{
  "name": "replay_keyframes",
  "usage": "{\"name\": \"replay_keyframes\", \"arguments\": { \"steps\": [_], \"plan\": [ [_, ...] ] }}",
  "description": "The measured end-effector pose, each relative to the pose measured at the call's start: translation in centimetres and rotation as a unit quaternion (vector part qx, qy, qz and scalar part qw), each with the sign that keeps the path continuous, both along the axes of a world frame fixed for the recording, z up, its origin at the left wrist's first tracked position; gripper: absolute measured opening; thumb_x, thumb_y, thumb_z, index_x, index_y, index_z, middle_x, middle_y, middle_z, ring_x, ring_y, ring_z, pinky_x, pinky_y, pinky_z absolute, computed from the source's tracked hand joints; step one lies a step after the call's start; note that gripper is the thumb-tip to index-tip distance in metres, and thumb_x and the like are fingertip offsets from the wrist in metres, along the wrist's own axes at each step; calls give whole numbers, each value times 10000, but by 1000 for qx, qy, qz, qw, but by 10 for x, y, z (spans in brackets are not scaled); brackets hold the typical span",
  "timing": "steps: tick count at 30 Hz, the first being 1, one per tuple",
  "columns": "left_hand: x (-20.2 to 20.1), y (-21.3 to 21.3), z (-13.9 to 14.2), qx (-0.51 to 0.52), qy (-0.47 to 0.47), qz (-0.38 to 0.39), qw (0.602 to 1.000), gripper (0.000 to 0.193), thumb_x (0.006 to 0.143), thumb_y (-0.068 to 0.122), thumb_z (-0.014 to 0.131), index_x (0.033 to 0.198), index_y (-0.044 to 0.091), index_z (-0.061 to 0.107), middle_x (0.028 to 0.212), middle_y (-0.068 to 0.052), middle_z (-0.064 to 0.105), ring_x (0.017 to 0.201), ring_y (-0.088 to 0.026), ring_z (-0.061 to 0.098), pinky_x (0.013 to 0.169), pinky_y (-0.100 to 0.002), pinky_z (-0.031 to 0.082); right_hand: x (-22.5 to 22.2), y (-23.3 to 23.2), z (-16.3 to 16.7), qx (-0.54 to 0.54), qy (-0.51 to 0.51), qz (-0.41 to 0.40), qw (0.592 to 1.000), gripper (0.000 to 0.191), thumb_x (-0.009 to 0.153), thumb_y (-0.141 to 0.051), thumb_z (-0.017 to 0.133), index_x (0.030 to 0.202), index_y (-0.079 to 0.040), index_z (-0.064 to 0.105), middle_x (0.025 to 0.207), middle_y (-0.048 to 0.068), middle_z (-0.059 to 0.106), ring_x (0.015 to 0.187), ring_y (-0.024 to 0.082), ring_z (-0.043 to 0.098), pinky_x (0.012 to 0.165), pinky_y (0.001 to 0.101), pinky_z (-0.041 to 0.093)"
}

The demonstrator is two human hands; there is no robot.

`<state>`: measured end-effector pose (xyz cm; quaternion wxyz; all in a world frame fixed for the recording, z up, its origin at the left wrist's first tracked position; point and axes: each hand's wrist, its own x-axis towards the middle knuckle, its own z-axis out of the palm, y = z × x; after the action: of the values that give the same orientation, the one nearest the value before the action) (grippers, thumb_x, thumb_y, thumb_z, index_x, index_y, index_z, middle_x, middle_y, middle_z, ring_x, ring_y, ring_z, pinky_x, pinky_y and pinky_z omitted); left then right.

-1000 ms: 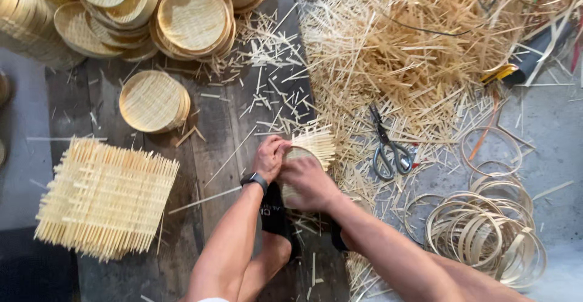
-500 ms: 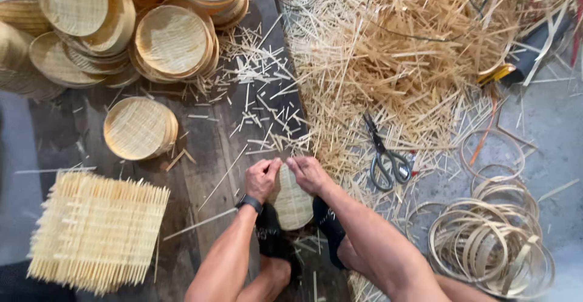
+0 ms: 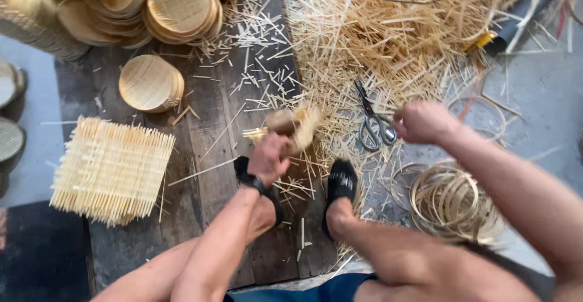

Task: The person sits on the floor and assembles round bamboo steamer lids: they place a square woven bamboo mat over a round wooden form, press and fit the mat into the rim, trim excess bamboo strips with shears, and stack the finished lids with others on the workbench.

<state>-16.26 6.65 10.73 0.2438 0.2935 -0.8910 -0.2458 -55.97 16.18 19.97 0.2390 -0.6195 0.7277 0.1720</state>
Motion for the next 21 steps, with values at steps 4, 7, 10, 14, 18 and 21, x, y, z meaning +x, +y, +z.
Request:
{"name": "replay_keyframes", "arguments": {
  "steps": [4, 7, 10, 14, 18, 21],
  "plan": [
    [21, 39, -38, -62, -147, -28, 987, 351, 753, 81, 763, 1073, 146, 636, 1023, -68, 613, 1036, -273, 610, 890, -435, 497, 13, 15, -86, 12, -89, -136, 987, 394, 877, -438, 687, 1142, -160, 777, 1088, 140, 762, 1033, 331, 722, 942, 461, 571],
    [40, 42, -54, 15, -204, -5, 979, 179, 955, 204, 725, 1117, 201, 648, 1093, -3, 656, 1088, -214, 635, 994, -412, 510, 27, 21, -150, -167, -85, -168, 968, 666, 728, -435, 867, 1193, -2, 668, 1176, 260, 648, 1113, 413, 622, 947, 472, 520],
    [34, 24, -54, -2, -149, 62, 987, 429, 874, 300, 772, 1234, 136, 605, 1254, -107, 604, 1192, -300, 574, 1033, -473, 476, 29, 16, -183, -157, -52, -292, 942, 753, 709, -384, 897, 1261, 32, 599, 1273, 260, 609, 1165, 422, 602, 987, 478, 506],
    [-11, 6, -50, 65, -52, 130, 988, 953, 683, 436, 877, 1447, 59, 451, 1431, -275, 451, 1285, -457, 451, 1044, -559, 402, 15, -4, -193, -85, -130, -338, 928, 641, 677, -252, 899, 1179, 26, 612, 1114, 229, 673, 1034, 372, 653, 906, 464, 533],
    [-37, 12, -55, 76, -79, 212, 971, 979, 682, 403, 858, 1514, 144, 411, 1442, -205, 435, 1305, -410, 483, 1047, -559, 426, -19, 4, -183, 37, -327, -348, 878, 346, 751, -167, 741, 1049, 3, 702, 813, 123, 714, 716, 209, 632, 656, 376, 523],
    [-37, 14, -61, 67, -80, 218, 970, 981, 687, 372, 848, 1535, 149, 408, 1462, -200, 425, 1314, -415, 482, 1051, -562, 427, -36, 32, -168, 120, -284, -217, 926, 285, 715, -207, 814, 871, 18, 735, 679, 109, 689, 611, 189, 612, 581, 368, 492]
  ]
}}
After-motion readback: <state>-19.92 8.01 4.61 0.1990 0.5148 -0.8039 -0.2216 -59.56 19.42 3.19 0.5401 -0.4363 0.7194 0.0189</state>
